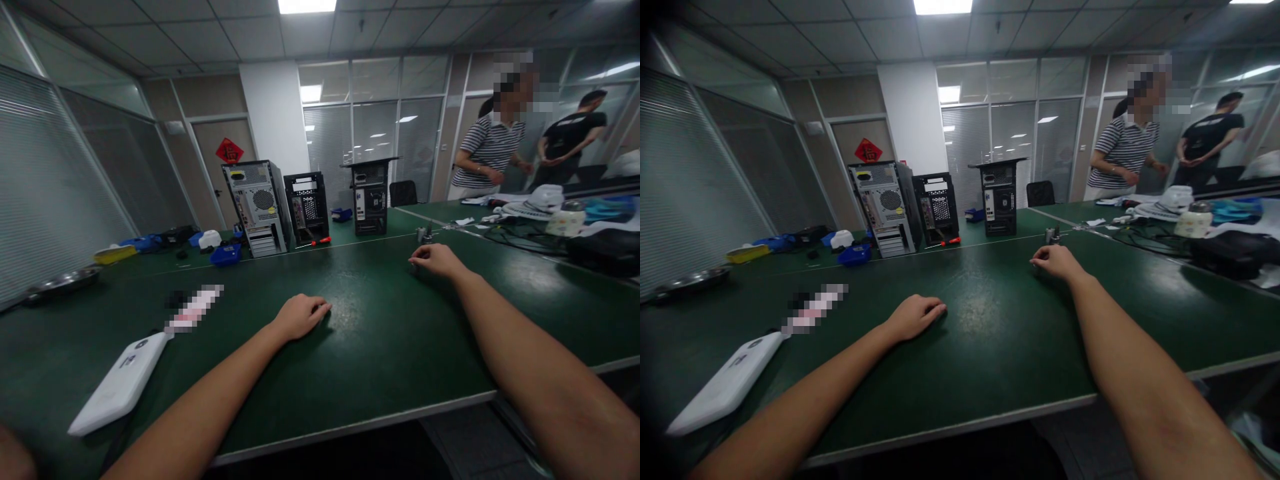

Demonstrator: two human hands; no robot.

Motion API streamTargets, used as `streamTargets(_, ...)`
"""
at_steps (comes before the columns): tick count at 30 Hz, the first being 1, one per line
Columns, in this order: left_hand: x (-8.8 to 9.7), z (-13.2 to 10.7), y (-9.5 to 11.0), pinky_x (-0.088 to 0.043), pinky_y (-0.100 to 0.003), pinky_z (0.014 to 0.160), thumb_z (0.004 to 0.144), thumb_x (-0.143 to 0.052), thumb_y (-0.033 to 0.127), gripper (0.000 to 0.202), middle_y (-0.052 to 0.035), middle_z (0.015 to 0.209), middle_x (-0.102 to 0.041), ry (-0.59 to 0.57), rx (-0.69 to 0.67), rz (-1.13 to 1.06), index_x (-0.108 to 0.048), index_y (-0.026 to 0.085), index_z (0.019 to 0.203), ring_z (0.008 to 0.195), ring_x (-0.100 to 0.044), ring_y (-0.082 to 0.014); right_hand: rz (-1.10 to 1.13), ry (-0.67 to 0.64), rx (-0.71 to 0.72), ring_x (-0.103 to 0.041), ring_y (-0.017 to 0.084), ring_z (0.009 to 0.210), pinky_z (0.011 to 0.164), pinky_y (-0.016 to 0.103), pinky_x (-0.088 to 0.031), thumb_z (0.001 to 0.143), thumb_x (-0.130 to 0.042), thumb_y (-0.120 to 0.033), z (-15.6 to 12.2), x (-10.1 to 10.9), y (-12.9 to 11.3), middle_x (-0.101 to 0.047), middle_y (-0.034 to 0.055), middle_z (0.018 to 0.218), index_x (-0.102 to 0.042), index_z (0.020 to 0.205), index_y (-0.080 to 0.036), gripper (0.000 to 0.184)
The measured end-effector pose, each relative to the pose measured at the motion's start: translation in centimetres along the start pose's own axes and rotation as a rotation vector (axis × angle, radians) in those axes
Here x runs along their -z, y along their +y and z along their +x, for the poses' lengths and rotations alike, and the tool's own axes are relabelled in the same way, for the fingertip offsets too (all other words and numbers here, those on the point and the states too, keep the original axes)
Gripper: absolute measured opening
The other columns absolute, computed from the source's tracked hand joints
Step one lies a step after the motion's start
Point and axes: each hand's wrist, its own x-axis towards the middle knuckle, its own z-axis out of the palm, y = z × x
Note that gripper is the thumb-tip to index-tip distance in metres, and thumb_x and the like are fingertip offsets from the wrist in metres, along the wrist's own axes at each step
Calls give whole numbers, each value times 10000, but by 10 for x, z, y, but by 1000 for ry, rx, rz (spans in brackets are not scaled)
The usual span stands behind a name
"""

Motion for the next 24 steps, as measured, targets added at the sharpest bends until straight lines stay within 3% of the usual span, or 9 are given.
streamTargets(7,0,-1,0,-380,-264,624,1034,-328,528,514,-43,790,-708,-1,-7,5,-728,218,948,695,-627,-169,67,66,-74,-704,223,757,706,328,-529,722,-755,-520,-2,0,1,-761,54,802,-778,817,-220,316)
streamTargets(11,-1,-1,-1,-372,-266,623,1038,-321,518,528,-34,746,-692,8,-22,18,-714,215,857,672,-617,-166,86,91,-57,-704,222,754,703,319,-528,696,-772,-508,-3,0,1,-763,56,802,-777,820,-214,319)
streamTargets(15,-2,-1,-3,-379,-266,635,1034,-338,519,506,-33,793,-714,12,-15,14,-729,227,897,706,-633,-171,60,119,-45,-699,221,760,698,317,-522,704,-764,-515,-3,1,-1,-765,43,813,-793,848,-226,324)
streamTargets(24,-2,-1,-3,-373,-266,640,1040,-324,511,509,-25,782,-708,16,-32,-1,-725,232,895,693,-624,-169,-11,50,-32,-697,243,813,727,345,-519,726,-741,-514,-4,3,1,-769,45,841,-812,861,-253,302)
